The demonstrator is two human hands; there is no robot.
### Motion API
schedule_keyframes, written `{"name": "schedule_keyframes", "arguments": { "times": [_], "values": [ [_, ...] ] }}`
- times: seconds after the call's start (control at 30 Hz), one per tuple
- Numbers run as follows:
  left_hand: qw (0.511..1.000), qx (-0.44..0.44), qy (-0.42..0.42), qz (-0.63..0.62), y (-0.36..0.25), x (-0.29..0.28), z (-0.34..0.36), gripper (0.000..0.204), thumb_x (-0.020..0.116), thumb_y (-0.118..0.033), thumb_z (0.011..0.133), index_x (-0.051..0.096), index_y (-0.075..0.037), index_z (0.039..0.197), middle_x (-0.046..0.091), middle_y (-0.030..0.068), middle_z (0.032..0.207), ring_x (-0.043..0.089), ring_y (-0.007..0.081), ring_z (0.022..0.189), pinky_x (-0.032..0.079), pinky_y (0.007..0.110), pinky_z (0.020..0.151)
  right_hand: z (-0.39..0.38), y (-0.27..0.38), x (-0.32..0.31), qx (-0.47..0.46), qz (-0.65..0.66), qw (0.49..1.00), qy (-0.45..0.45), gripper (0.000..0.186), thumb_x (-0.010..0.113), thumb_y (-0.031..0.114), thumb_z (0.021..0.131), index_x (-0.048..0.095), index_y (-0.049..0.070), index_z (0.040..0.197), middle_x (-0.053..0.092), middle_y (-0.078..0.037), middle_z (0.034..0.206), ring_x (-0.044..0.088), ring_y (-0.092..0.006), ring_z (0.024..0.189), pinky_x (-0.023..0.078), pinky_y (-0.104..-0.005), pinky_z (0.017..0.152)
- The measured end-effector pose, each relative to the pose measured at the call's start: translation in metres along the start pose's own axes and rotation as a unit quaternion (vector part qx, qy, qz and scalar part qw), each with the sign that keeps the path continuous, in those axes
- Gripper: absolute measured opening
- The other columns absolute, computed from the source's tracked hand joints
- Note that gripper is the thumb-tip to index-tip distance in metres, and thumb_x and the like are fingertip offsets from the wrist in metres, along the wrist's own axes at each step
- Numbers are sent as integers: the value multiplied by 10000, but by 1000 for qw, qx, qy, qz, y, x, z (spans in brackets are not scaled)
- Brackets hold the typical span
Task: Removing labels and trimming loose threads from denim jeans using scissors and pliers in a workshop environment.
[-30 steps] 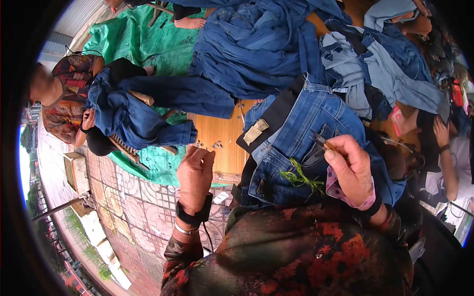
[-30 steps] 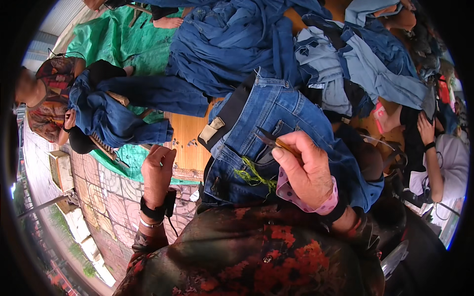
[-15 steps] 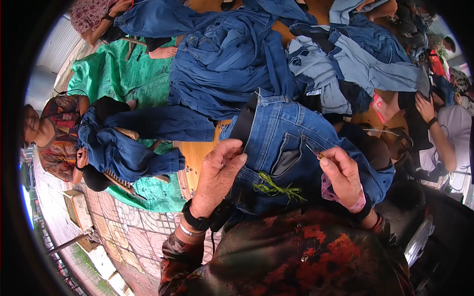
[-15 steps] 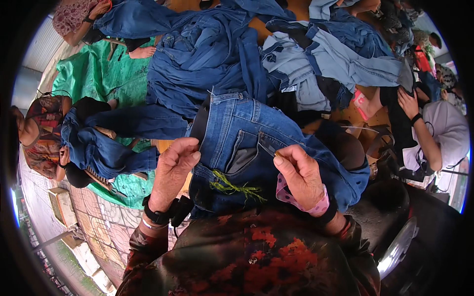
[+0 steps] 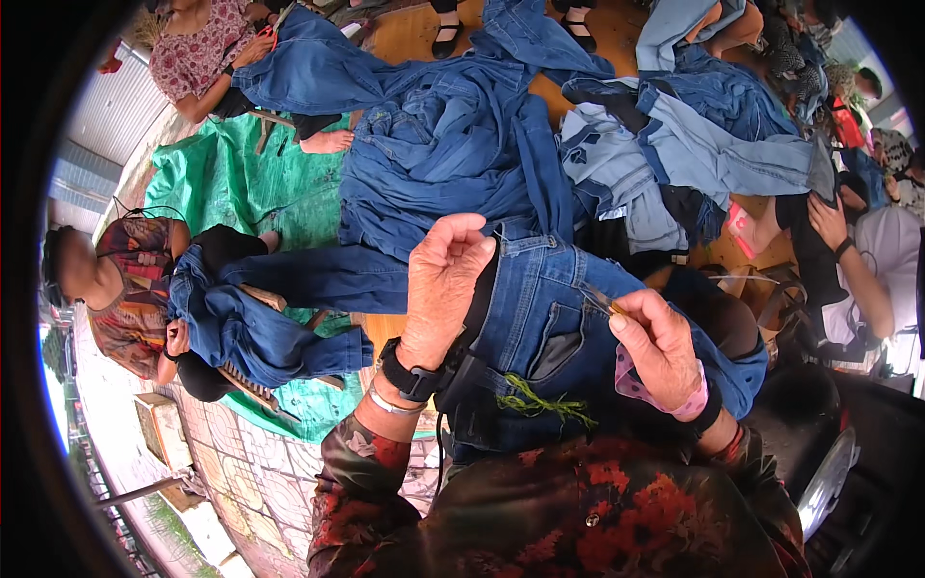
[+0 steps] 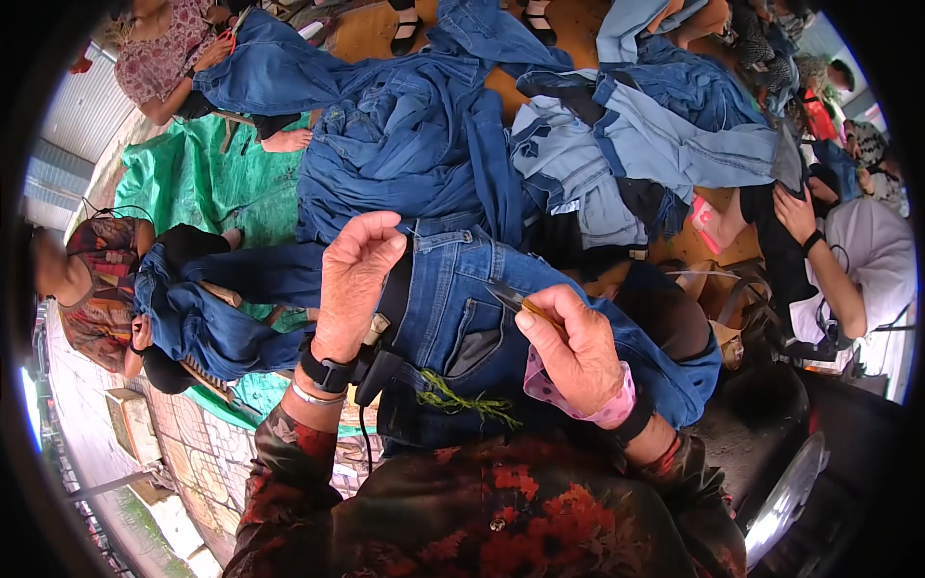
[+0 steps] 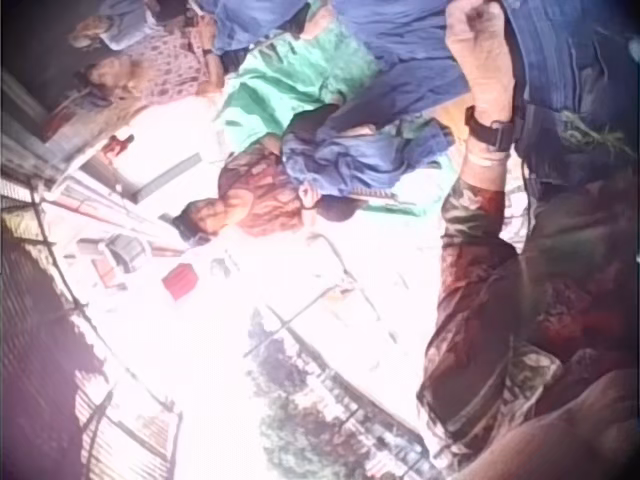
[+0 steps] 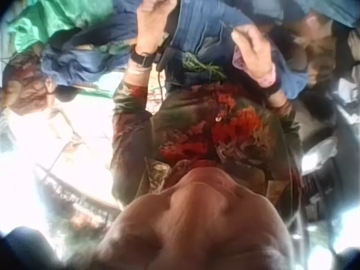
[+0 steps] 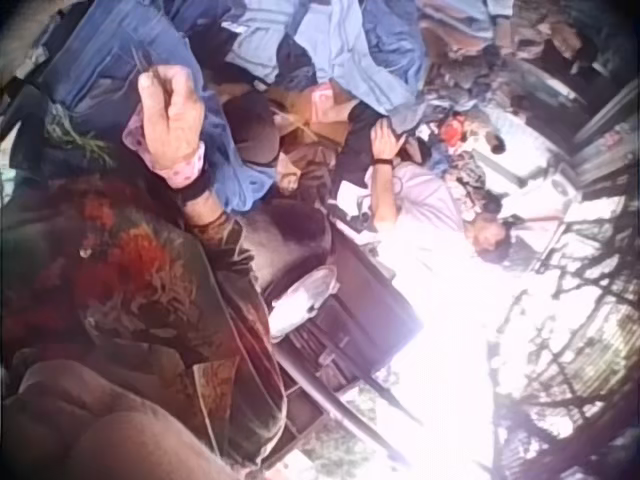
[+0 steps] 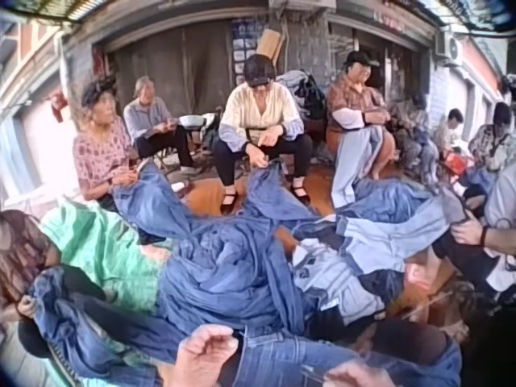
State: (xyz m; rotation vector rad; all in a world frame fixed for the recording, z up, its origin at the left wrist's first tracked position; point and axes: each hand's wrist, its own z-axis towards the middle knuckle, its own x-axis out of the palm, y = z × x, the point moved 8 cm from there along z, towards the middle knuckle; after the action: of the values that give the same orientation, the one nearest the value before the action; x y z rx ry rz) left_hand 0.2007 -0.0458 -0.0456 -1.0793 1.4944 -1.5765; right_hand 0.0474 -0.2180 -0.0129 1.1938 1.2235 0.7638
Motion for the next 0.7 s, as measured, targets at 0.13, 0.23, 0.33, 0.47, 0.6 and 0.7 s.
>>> {"name": "schedule_keyframes", "arguments": {
  "times": [0.13,0.23,0.33,0.47,0.6,0.7],
  "values": [
    [999,17,41,18,0,4,15,122,604,20,809,619,-12,926,581,-35,773,500,32,711,404,173,666,25,16,3,-54,-76,996,-5,164,579,167,868,519,18,902,556,-54,638,532,-117,541,408,-256,516],
    [997,27,54,43,-3,4,19,71,596,27,809,625,-8,863,576,-43,751,489,22,692,399,173,641,42,27,12,-101,-182,978,-26,199,593,209,852,521,33,912,589,-99,664,593,-227,539,437,-307,501],
    [992,66,33,101,-11,3,18,51,586,25,816,606,-14,841,558,-51,740,471,21,683,394,174,629,55,40,26,-142,-252,957,-27,245,605,243,830,511,35,921,613,-127,726,607,-293,577,464,-357,511],
    [985,98,17,139,-22,4,13,76,566,56,805,545,-14,823,549,-6,716,468,52,639,413,208,604,65,46,46,-194,-327,925,-19,243,612,246,818,491,45,881,601,-102,730,599,-288,578,467,-362,501],
    [990,76,17,118,-21,1,13,73,559,52,817,536,-16,827,535,-11,722,461,50,644,407,204,602,69,41,56,-221,-352,909,-19,234,622,240,807,479,59,850,578,-76,698,592,-272,575,462,-356,492],
    [992,99,-4,78,-27,-3,12,29,569,-2,847,576,-30,849,511,-59,725,415,12,651,348,169,577,70,41,53,-224,-336,914,-33,211,618,229,815,487,67,846,586,-75,695,594,-272,573,459,-355,491]
  ]
}}
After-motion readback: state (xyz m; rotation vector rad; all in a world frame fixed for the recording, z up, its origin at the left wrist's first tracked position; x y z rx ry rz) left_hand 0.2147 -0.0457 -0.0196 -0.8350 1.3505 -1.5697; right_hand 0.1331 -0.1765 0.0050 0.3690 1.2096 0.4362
